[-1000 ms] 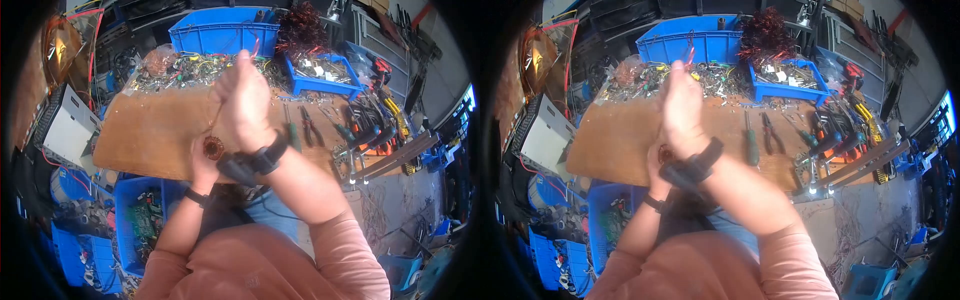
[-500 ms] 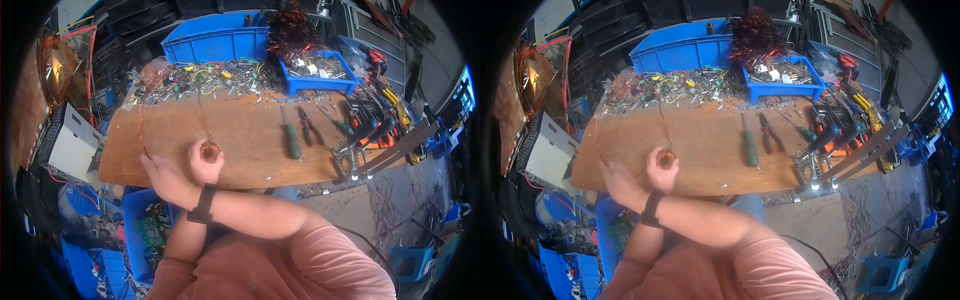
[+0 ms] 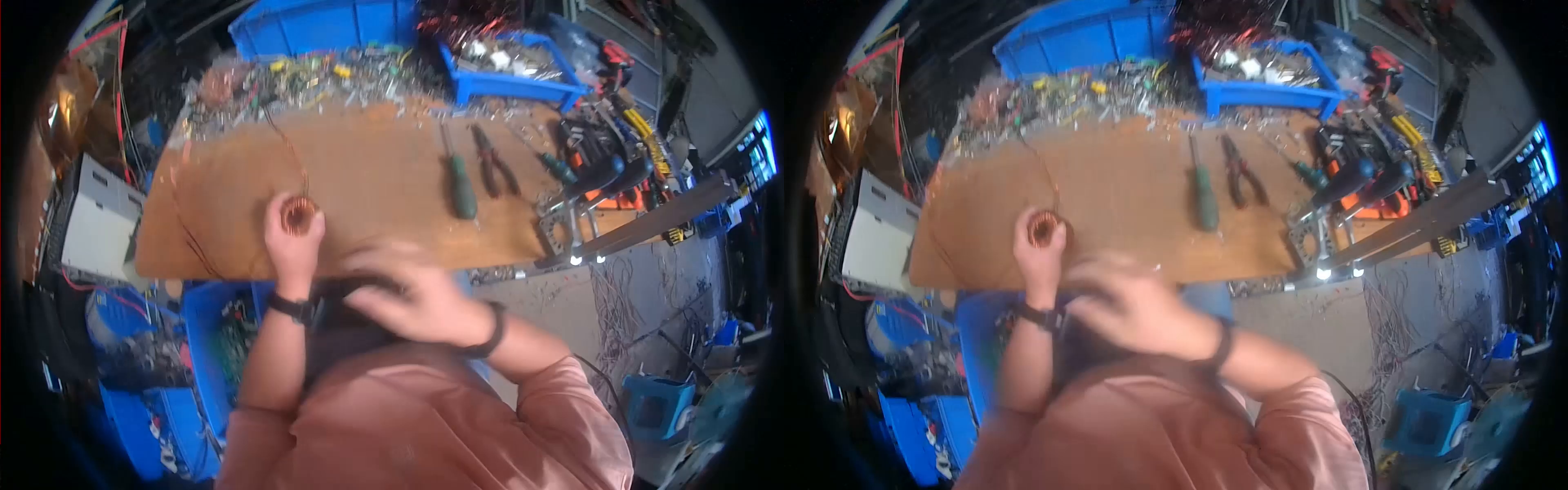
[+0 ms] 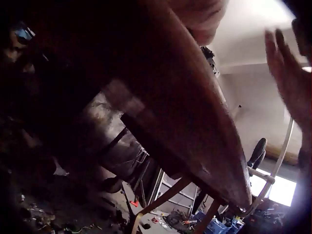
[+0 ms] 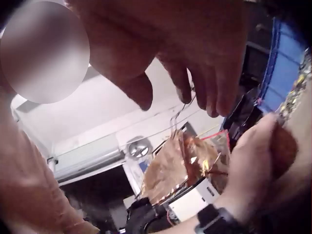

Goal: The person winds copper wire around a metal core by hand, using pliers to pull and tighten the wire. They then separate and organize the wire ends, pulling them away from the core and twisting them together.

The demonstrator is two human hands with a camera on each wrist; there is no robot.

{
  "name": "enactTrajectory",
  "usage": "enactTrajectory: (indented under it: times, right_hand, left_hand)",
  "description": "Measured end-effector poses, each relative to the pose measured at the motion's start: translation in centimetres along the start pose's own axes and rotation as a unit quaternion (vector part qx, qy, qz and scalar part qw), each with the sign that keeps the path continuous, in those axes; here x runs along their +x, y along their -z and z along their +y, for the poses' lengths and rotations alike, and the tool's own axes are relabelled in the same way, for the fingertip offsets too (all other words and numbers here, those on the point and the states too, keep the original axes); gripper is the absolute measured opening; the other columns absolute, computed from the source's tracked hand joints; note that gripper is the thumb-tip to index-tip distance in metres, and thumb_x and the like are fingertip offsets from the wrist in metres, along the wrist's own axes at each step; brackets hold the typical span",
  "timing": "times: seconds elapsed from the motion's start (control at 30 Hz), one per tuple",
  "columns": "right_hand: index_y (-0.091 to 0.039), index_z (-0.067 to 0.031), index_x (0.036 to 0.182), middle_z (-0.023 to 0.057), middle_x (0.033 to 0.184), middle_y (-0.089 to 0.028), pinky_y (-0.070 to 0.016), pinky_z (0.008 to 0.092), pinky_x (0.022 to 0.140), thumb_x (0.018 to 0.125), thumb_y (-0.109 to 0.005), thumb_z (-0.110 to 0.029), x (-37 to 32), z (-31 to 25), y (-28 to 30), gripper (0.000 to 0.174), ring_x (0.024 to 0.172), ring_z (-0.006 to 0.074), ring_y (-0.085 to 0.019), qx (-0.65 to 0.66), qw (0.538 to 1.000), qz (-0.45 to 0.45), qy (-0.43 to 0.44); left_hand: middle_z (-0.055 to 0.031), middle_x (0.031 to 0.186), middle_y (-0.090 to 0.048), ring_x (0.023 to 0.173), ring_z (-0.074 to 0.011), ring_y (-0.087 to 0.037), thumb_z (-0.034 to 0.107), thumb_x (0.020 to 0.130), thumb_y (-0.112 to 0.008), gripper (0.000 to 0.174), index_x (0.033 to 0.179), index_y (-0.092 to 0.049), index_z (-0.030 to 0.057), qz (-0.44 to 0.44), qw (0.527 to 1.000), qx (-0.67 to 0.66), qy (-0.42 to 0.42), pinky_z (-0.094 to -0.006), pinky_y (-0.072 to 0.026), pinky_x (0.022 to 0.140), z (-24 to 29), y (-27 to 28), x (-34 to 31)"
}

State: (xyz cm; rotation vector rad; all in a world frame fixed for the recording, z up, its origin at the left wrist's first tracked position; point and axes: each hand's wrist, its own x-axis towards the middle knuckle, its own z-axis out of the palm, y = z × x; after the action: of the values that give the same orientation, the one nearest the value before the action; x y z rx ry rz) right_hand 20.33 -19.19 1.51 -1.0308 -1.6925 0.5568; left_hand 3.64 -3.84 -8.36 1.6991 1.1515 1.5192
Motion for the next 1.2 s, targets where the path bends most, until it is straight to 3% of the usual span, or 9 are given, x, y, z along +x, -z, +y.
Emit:
enactTrajectory:
  times: [0.03, 0.1, 0.2, 0.47, 0.63, 0.73, 1.03, 1.2]
  right_hand:
    - [-0.063, -0.0001, 0.098, 0.0161, 0.096, -0.064, -0.0489, 0.0391, 0.078, 0.080, -0.071, -0.015, -1.8, 1.1, 1.5, 0.024, 0.090, 0.0326, -0.061, -0.042, 0.997, 0.054, -0.024]
    - [-0.064, 0.0004, 0.091, 0.0113, 0.083, -0.063, -0.0489, 0.0339, 0.068, 0.079, -0.071, -0.010, -4.7, 3.7, 3.6, 0.017, 0.075, 0.0262, -0.061, -0.034, 0.988, 0.137, -0.061]
    - [-0.064, 0.0002, 0.088, 0.0103, 0.080, -0.061, -0.0470, 0.0297, 0.059, 0.075, -0.071, -0.002, -7.4, 5.8, 5.1, 0.014, 0.066, 0.0222, -0.059, -0.081, 0.980, 0.174, -0.054]
    - [-0.062, -0.0002, 0.088, 0.0160, 0.081, -0.058, -0.0475, 0.0349, 0.062, 0.070, -0.072, -0.003, -7.1, 9.3, 3.6, 0.021, 0.071, 0.0310, -0.058, -0.111, 0.962, 0.251, 0.014]
    - [-0.060, -0.0014, 0.090, 0.0165, 0.082, -0.057, -0.0477, 0.0367, 0.062, 0.071, -0.072, -0.005, -7.3, 9.6, 3.9, 0.022, 0.072, 0.0333, -0.057, -0.105, 0.966, 0.235, 0.015]
    - [-0.061, -0.0021, 0.091, 0.0170, 0.083, -0.057, -0.0478, 0.0378, 0.061, 0.072, -0.073, -0.008, -7.6, 9.7, 4.1, 0.023, 0.071, 0.0338, -0.057, -0.102, 0.976, 0.191, 0.006]
    - [-0.062, -0.0024, 0.089, 0.0157, 0.084, -0.058, -0.0483, 0.0361, 0.062, 0.072, -0.072, -0.008, -7.3, 9.3, 4.5, 0.020, 0.072, 0.0311, -0.058, -0.132, 0.969, 0.203, 0.055]
    - [-0.061, -0.0029, 0.086, 0.0141, 0.084, -0.056, -0.0469, 0.0366, 0.062, 0.072, -0.071, -0.007, -7.4, 9.0, 4.0, 0.018, 0.073, 0.0305, -0.056, -0.175, 0.960, 0.219, 0.026]
  left_hand:
    - [-0.0093, 0.101, -0.060, 0.093, -0.0177, -0.059, 0.009, 0.069, -0.079, 0.053, 0.115, -0.054, 0.0000, 0.001, 1.000, 0.022, -0.017, -0.0307, -0.0489, 0.084, 1.2, 0.1, -0.1]
    - [-0.0093, 0.101, -0.061, 0.093, -0.0184, -0.059, 0.007, 0.071, -0.077, 0.048, 0.114, -0.055, -0.0005, 0.001, 0.997, 0.069, -0.032, -0.0309, -0.0487, 0.084, 2.1, 0.0, -0.1]
    - [-0.0099, 0.107, -0.060, 0.099, -0.0189, -0.059, 0.006, 0.077, -0.073, 0.046, 0.118, -0.054, -0.0013, -0.002, 0.994, 0.106, -0.028, -0.0316, -0.0466, 0.089, 1.5, 0.1, -0.2]
    - [-0.0121, 0.109, -0.060, 0.100, -0.0226, -0.059, 0.013, 0.077, -0.073, 0.048, 0.119, -0.055, -0.0020, 0.018, 0.987, 0.154, -0.048, -0.0331, -0.0466, 0.090, 1.1, 0.1, -0.3]
    - [-0.0122, 0.113, -0.058, 0.105, -0.0224, -0.056, 0.011, 0.079, -0.070, 0.047, 0.120, -0.054, -0.0023, 0.010, 0.992, 0.124, -0.031, -0.0334, -0.0445, 0.093, 0.5, 0.4, -0.3]
    - [-0.0122, 0.115, -0.057, 0.108, -0.0225, -0.055, 0.010, 0.080, -0.068, 0.045, 0.121, -0.054, -0.0020, 0.013, 0.993, 0.120, -0.020, -0.0337, -0.0432, 0.095, 0.3, 0.4, -0.5]
    - [-0.0134, 0.119, -0.055, 0.110, -0.0244, -0.054, 0.009, 0.082, -0.066, 0.045, 0.123, -0.051, -0.0022, 0.009, 0.995, 0.099, -0.024, -0.0356, -0.0414, 0.098, -0.7, 0.6, -0.5]
    - [-0.0157, 0.121, -0.054, 0.112, -0.0258, -0.052, 0.008, 0.081, -0.066, 0.047, 0.124, -0.050, -0.0034, 0.011, 0.998, 0.055, 0.012, -0.0360, -0.0400, 0.099, -0.6, 0.5, -0.8]
